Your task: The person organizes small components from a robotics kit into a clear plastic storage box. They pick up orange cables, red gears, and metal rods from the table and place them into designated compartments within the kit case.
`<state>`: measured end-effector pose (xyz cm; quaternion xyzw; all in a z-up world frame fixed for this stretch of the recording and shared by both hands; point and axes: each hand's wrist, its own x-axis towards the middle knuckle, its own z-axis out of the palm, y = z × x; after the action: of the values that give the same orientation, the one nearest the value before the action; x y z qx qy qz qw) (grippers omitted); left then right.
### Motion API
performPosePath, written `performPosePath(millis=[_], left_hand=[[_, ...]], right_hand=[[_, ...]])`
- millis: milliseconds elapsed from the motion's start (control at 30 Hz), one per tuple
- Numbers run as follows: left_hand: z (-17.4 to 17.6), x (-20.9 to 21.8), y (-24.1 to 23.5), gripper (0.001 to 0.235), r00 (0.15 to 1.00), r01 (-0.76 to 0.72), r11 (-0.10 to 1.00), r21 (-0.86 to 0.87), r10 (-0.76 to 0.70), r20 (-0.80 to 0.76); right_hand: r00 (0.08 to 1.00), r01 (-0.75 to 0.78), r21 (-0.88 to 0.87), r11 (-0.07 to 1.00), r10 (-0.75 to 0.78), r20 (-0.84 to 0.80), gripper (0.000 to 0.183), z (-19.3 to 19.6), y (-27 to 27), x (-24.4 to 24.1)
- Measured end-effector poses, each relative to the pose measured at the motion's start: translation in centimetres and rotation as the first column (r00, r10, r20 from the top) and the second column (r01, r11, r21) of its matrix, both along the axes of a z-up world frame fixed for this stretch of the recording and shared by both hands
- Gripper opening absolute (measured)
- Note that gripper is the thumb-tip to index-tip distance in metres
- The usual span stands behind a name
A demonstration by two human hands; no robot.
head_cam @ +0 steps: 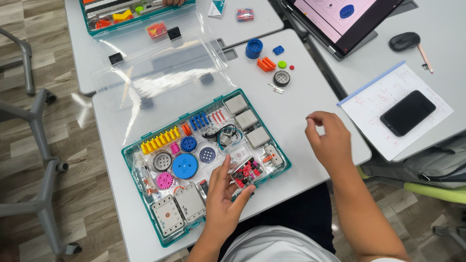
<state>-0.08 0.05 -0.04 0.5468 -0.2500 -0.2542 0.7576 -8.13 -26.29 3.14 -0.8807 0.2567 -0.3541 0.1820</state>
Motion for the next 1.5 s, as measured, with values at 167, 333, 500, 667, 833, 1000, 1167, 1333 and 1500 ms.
performPosePath(millis=[167, 333, 500, 667, 833, 1000, 1167, 1333, 1500], left_hand=[[0.5, 0.1, 0.2, 0.083, 1.0, -0.004, 1.0, 0.015, 0.004, -0.001], [0.0, -0.1, 0.3, 0.084, 1.0, -0.022, 1.0, 0.006, 0.022, -0.006], [0.1, 0.1, -0.2, 0.084, 0.999, -0.038, 0.998, 0.042, 0.038, -0.016], [0.1, -0.1, -0.1, 0.083, 0.999, -0.028, 0.999, 0.036, 0.027, 0.043], [0.5, -0.1, 0.1, 0.083, 0.998, -0.062, 0.995, 0.073, 0.061, 0.025], [0.7, 0.2, 0.6, 0.083, 0.996, -0.067, 0.997, 0.043, 0.064, 0.058], [0.2, 0.4, 0.7, 0.084, 0.997, -0.066, 0.998, 0.002, 0.066, 0.04], [0.1, 0.5, 0.4, 0.084, 0.996, -0.042, 0.999, -0.017, 0.043, 0.078], [0.8, 0.0, 0.4, 0.084, 0.996, -0.022, 0.999, 0.035, 0.018, 0.089]], right_hand=[[0.985, -0.077, -0.064, 0.995, 0.066, -0.157, 0.01, -5.7, -2.2, 1.2], [0.985, -0.129, 0.036, 0.991, 0.133, -0.111, 0.014, -8.3, -3.8, 1.7], [0.984, -0.09, 0.224, 0.97, 0.122, -0.133, 0.018, -7.6, -5.9, 4.5], [0.992, -0.122, -0.071, 0.99, 0.121, -0.024, 0.015, -5.5, -8.8, 8.3], [0.997, -0.066, -0.073, 0.995, 0.07, 0.044, 0.015, -5.5, -10.4, 11.5], [0.998, -0.062, 0.002, 0.998, 0.062, -0.006, 0.019, -6.8, -11.3, 11.4], [0.999, -0.019, 0.144, 0.989, 0.015, 0.029, 0.013, -7.6, -10.9, 7.3], [0.997, -0.07, 0.249, 0.966, 0.076, -0.013, 0.011, -5.6, -6.5, 3.5], [0.907, -0.397, 0.304, 0.866, 0.422, -0.018, 0.012, -0.6, -0.1, 0.9]])
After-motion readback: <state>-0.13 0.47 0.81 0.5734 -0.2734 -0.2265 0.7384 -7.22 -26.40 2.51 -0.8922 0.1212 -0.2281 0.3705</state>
